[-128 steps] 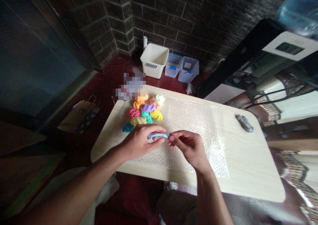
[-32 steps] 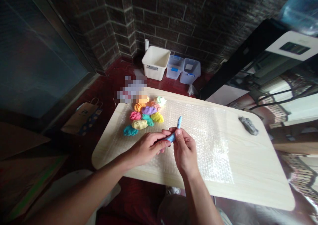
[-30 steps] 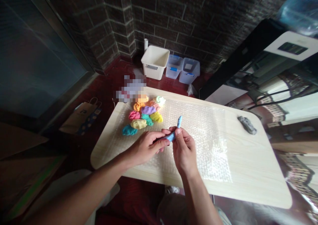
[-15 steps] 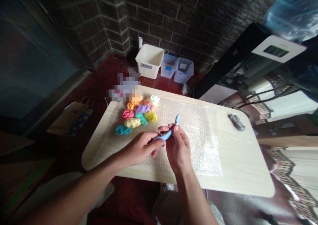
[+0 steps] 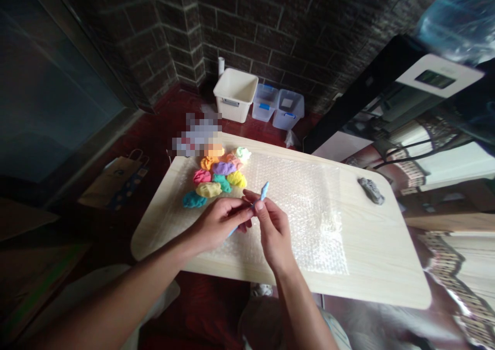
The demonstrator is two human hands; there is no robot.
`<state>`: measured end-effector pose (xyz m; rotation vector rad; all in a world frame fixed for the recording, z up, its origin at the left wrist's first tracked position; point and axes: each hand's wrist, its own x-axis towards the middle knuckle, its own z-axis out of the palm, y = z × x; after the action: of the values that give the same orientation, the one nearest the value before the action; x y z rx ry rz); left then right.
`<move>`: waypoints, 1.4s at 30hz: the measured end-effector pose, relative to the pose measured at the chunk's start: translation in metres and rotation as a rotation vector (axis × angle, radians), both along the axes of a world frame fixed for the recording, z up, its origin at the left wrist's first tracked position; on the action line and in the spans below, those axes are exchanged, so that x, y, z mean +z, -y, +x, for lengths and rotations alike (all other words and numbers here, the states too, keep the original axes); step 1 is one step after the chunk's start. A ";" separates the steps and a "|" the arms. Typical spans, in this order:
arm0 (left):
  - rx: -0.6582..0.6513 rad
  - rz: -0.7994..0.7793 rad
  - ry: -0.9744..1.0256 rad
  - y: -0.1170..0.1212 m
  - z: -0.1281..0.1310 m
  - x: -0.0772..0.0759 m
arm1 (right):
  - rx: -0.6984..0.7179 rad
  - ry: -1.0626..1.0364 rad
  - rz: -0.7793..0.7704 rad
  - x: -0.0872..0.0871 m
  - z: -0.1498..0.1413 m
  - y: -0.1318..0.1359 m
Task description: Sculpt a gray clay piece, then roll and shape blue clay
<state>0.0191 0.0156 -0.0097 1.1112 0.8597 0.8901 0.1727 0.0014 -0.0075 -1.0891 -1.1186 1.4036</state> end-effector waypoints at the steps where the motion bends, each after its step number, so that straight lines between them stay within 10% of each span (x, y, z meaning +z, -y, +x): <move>1: 0.006 0.011 -0.012 0.000 -0.001 0.002 | -0.008 0.000 -0.006 -0.001 0.001 0.000; 42: -0.019 0.081 -0.056 0.008 -0.005 0.012 | -0.082 -0.124 -0.013 0.001 0.000 -0.003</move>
<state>0.0146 0.0079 0.0027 1.2172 0.8645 0.8881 0.1728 0.0048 -0.0061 -1.0311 -0.9667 1.3963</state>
